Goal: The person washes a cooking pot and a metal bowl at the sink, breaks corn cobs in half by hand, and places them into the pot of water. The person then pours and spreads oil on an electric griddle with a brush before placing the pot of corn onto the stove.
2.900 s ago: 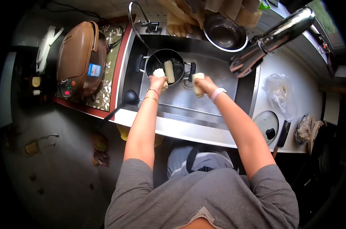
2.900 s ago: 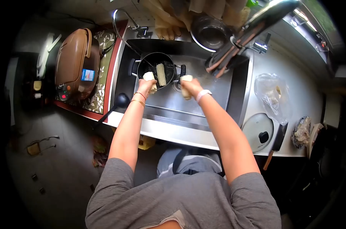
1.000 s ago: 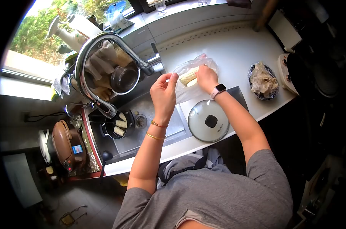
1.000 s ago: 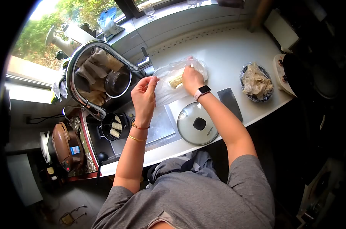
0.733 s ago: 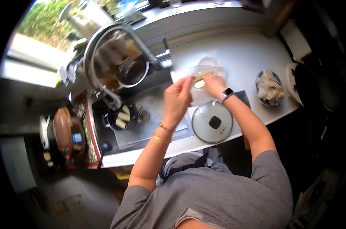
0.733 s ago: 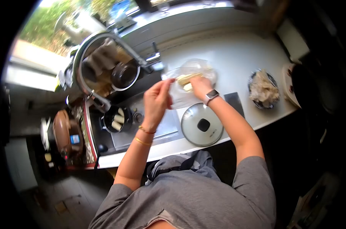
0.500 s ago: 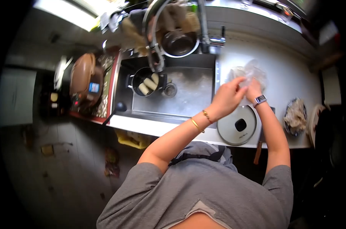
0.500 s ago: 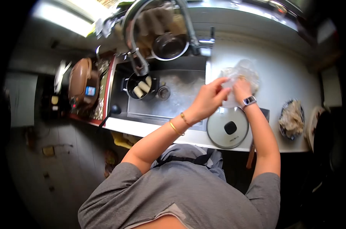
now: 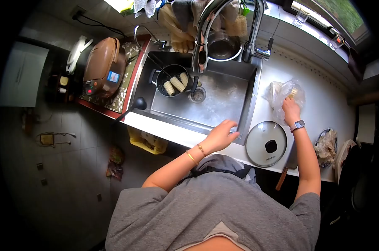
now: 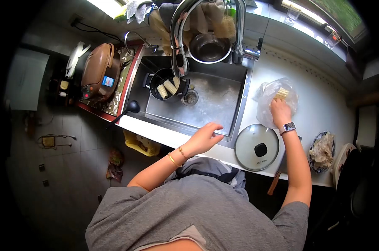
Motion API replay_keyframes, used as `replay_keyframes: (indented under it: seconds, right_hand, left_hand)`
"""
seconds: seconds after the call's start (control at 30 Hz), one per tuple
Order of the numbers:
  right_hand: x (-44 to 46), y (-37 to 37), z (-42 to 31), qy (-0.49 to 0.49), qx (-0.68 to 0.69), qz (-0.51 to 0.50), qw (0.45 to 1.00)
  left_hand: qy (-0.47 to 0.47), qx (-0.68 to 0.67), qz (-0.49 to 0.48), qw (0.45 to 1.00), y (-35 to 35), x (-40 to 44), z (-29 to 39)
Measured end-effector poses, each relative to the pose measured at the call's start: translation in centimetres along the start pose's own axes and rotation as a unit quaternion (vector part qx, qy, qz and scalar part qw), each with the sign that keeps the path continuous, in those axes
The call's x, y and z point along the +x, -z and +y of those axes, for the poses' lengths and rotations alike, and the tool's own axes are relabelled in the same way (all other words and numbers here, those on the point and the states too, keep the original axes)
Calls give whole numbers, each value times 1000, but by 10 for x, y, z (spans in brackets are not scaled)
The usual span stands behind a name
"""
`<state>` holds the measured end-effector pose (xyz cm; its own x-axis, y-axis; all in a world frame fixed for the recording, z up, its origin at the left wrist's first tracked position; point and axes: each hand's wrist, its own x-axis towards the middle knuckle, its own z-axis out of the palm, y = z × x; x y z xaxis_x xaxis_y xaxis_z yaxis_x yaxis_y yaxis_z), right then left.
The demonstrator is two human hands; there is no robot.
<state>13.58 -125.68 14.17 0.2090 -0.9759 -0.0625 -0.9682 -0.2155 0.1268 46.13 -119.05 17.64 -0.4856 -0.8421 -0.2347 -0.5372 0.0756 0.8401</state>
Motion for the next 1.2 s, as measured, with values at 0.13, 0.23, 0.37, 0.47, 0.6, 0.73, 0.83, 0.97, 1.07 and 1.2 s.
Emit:
replay_keyframes:
  seconds: [0.13,0.23,0.37,0.47,0.6,0.73,0.83,0.97,1.07,1.2]
  right_hand:
    - [13,-7,3,-35,30,-59,997]
    - [18,-14,7,-48,46,-75,995]
    - [30,-8,14,-69,90,-156,981]
    - [33,-40,30,-65,95,-182,976]
    - [37,-26,20,-6,95,-209,973]
    - [38,-5,-6,-13,25,-226,974]
    - [37,-19,-7,-42,43,-232,971]
    - [22,-43,-1,-2,-26,-205,978]
    - [13,-54,0,-35,-62,-187,980]
    - [7,-61,-2,-49,-79,-187,978]
  left_hand:
    - [35,16,-51,998,-1,-23,-17]
    - [38,11,-55,998,-2,-29,-20]
    - [36,-7,-51,998,-1,-31,-21]
    - [36,-31,-56,997,-2,-32,-22]
    - [31,-59,-61,996,-2,-32,-32]
    - [34,-94,-40,994,4,-38,-49]
    - [43,-114,-21,992,15,-44,-67]
    - [78,-154,-12,985,30,-55,-88]
    - [85,-169,-6,982,37,-62,-100]
    - [95,-179,-14,979,49,-66,-113]
